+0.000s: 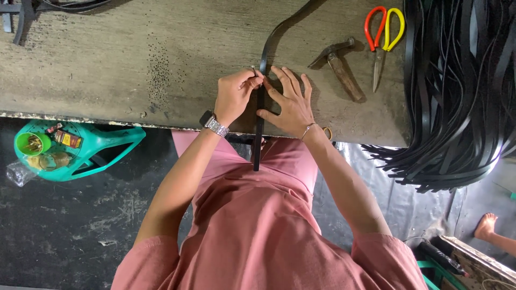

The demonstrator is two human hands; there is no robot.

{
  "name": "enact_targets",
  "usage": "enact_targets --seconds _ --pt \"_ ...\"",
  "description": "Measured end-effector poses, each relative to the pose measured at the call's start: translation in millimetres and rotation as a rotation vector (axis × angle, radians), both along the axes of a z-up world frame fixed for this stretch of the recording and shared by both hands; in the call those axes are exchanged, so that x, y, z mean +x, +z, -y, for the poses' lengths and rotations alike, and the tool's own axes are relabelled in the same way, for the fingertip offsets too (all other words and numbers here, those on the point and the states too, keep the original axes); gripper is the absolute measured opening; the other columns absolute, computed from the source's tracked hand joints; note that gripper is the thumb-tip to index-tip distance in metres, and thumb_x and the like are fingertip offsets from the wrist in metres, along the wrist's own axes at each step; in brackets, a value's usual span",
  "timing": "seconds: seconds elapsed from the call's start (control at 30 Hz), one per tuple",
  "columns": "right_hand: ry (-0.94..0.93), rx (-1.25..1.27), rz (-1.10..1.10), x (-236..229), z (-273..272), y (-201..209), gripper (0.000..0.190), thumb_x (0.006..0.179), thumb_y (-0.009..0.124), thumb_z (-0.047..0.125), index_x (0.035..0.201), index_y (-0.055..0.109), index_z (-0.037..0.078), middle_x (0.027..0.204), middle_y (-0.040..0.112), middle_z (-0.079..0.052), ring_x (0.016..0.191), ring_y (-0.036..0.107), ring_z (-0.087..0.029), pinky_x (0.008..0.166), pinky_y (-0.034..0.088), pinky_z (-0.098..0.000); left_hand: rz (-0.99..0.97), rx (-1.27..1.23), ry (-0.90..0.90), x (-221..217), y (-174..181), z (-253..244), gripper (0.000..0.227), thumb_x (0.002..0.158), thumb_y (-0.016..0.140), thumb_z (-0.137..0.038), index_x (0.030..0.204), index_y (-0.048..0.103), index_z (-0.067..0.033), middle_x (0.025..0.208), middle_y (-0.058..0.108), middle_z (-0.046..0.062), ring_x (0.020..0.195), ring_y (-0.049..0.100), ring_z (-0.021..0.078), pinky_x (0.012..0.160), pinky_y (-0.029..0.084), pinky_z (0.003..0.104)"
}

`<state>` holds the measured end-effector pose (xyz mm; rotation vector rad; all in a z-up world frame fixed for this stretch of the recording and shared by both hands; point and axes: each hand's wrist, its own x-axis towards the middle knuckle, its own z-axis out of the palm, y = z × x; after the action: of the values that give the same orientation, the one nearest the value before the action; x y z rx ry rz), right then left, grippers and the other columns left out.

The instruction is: Hammering a small metal punch into a long leather strip at regular intervals on a workshop table.

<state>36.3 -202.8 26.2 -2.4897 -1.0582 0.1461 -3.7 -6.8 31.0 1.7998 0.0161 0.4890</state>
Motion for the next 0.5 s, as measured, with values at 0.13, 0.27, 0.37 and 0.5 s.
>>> enact_targets --seconds 0.13,0.27,0.37,0.5 --pt "-0.007 0.000 -0.005 0 0 0 0.071 0.089 0.070 0.063 0.144 0.059 0.019 0.163 0.033 -0.008 0.153 0.027 -0.031 0.121 0.007 -0.0611 0.069 0.125 0.020 0 -3 1 0.007 0.097 0.077 -0.011 0.090 0.076 -0.0096 0.076 0.076 0.007 0.070 0.075 0.0250 0.065 0.059 0.032" --pt "-0.008 0.005 0.013 -1 0 -2 0.068 0.089 0.073 0.061 0.139 0.063 0.016 0.164 0.033 -0.008 0.153 0.028 -0.031 0.121 0.008 -0.0606 0.150 0.282 0.019 0 -8 1 0.010 0.095 0.079 -0.011 0.087 0.074 -0.0085 0.074 0.074 0.008 0.070 0.073 0.0299 0.064 0.059 0.035" --pt "-0.025 0.024 0.046 -2 -1 -1 0.072 0.088 0.072 0.061 0.144 0.059 0.018 0.161 0.036 -0.006 0.151 0.031 -0.029 0.120 0.012 -0.0590 0.196 0.352 0.013 2 -11 -1 0.011 0.095 0.078 -0.011 0.086 0.072 -0.0101 0.071 0.071 0.006 0.067 0.071 0.0273 0.062 0.058 0.033" --pt "-0.112 0.023 0.209 11 19 17 0.070 0.091 0.077 0.043 0.151 0.051 0.017 0.152 0.045 -0.011 0.143 0.040 -0.033 0.107 0.030 -0.0520 0.257 0.477 0.031 3 -10 -1 0.011 0.092 0.080 -0.009 0.085 0.071 -0.0102 0.068 0.068 0.004 0.064 0.070 0.0254 0.060 0.058 0.032"
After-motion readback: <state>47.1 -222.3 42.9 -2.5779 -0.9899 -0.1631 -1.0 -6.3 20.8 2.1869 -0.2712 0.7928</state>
